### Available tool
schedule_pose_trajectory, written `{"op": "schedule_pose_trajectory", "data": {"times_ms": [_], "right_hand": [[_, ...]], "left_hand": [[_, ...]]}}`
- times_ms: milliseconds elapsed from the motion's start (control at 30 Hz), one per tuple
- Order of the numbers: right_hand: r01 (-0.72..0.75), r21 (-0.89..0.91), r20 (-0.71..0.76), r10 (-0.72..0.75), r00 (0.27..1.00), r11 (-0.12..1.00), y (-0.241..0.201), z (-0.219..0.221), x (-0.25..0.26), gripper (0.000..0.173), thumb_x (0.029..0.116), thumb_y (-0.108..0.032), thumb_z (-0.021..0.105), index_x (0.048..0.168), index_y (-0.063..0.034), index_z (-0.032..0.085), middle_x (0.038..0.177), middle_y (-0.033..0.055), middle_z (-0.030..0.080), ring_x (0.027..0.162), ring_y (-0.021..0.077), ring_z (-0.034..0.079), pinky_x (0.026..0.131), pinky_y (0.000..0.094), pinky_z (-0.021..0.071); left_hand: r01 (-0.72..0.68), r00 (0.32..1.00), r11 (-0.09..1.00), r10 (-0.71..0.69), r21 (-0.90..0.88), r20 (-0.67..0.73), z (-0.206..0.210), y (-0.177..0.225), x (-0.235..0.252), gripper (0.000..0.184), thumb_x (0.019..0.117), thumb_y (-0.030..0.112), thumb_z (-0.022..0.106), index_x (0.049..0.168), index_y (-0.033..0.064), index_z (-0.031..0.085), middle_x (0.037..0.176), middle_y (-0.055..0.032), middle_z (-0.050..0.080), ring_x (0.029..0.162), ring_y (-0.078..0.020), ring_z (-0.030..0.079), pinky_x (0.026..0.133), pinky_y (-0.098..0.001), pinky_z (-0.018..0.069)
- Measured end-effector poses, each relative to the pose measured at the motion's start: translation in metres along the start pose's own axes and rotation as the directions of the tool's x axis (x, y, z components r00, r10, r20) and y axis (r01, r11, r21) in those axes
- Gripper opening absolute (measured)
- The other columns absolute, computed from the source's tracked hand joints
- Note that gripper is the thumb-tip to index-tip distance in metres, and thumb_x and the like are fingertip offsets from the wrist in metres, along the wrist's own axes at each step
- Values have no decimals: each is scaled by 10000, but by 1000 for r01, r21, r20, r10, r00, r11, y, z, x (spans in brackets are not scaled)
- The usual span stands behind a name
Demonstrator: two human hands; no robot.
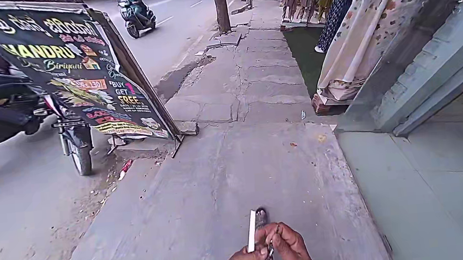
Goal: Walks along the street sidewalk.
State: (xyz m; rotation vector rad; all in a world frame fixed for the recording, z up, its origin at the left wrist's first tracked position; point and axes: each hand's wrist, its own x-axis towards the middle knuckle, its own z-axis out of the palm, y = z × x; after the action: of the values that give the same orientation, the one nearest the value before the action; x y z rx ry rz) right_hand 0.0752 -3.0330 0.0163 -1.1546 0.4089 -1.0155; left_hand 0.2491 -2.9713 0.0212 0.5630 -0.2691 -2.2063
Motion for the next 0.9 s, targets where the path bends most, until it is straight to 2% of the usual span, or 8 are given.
{"op": "schedule_pose_trajectory", "data": {"times_ms": [167, 233, 367, 500, 600, 733, 800, 900], "right_hand": [[38, 70, -188, -25, 982, 997, -14, -95, 204, 307, 1078, -319, 519, 1011, -64, 678, 1059, 179, 753, 1108, 293, 715, 1035, 425, 546], [98, 94, -204, -77, 976, 991, -53, -131, 279, 305, 1076, -328, 515, 1000, -79, 673, 976, 166, 740, 1022, 304, 729, 954, 437, 584], [138, 221, -310, -65, 949, 965, -93, -218, 411, 245, 1051, -308, 554, 1015, -98, 675, 905, 141, 728, 885, 302, 747, 812, 455, 633], [54, 398, -379, 111, 919, 916, -36, -330, 544, 126, 976, -219, 617, 1011, -137, 707, 956, 117, 736, 883, 259, 746, 753, 417, 636], [-130, 488, -365, 337, 868, 863, 17, -394, 666, 114, 963, -186, 575, 931, -144, 675, 872, 74, 704, 719, 159, 697, 588, 292, 584], [-400, 212, -228, 443, 867, 892, 21, -435, 851, 94, 976, -99, 556, 917, -65, 622, 732, 38, 638, 554, 86, 586, 502, 230, 513], [-359, 22, -136, 359, 923, 933, 0, -450, 943, 76, 963, -94, 611, 892, -69, 618, 728, 21, 652, 532, 70, 566, 488, 218, 491], [-115, -197, -29, 112, 993, 974, -22, -481, 1080, 242, 956, -193, 699, 763, -102, 584, 740, -19, 565, 568, 51, 515, 504, 205, 454]], "left_hand": [[70, 992, 959, -37, 275, -123, -19, 193, 157, 252, 1056, 280, 552, 1115, 85, 701, 901, -70, 753, 415, 19, 454, 384, -137, 375], [92, 974, 909, 3, 406, -227, 4, 266, 210, 305, 1082, 300, 504, 1158, 82, 703, 860, -51, 751, 391, 16, 408, 372, -148, 347], [8, 928, 914, 145, 405, -344, 25, 397, 316, 375, 1115, 289, 409, 1181, 25, 666, 780, -53, 700, 389, -10, 409, 362, -160, 348], [-72, 903, 889, 250, 453, -348, -16, 513, 443, 307, 1105, 222, 443, 1170, 13, 658, 815, -55, 711, 415, -11, 439, 378, -160, 364], [-106, 871, 873, 313, 476, -378, -49, 593, 541, 259, 1085, 165, 482, 1199, 13, 656, 857, -59, 722, 428, -15, 437, 393, -168, 363], [-97, 893, 873, 288, 477, -346, -42, 716, 636, 255, 1068, 130, 503, 1247, 25, 651, 875, -41, 712, 443, -15, 440, 406, -173, 377], [-156, 925, 899, 278, 409, -258, -29, 776, 674, 259, 1066, 137, 507, 1241, 27, 662, 850, -39, 704, 438, -5, 436, 398, -163, 374], [-248, 944, 903, 307, 351, -122, -33, 867, 734, 273, 1067, 194, 523, 1230, 46, 682, 855, -43, 716, 445, 9, 449, 409, -155, 381]]}}
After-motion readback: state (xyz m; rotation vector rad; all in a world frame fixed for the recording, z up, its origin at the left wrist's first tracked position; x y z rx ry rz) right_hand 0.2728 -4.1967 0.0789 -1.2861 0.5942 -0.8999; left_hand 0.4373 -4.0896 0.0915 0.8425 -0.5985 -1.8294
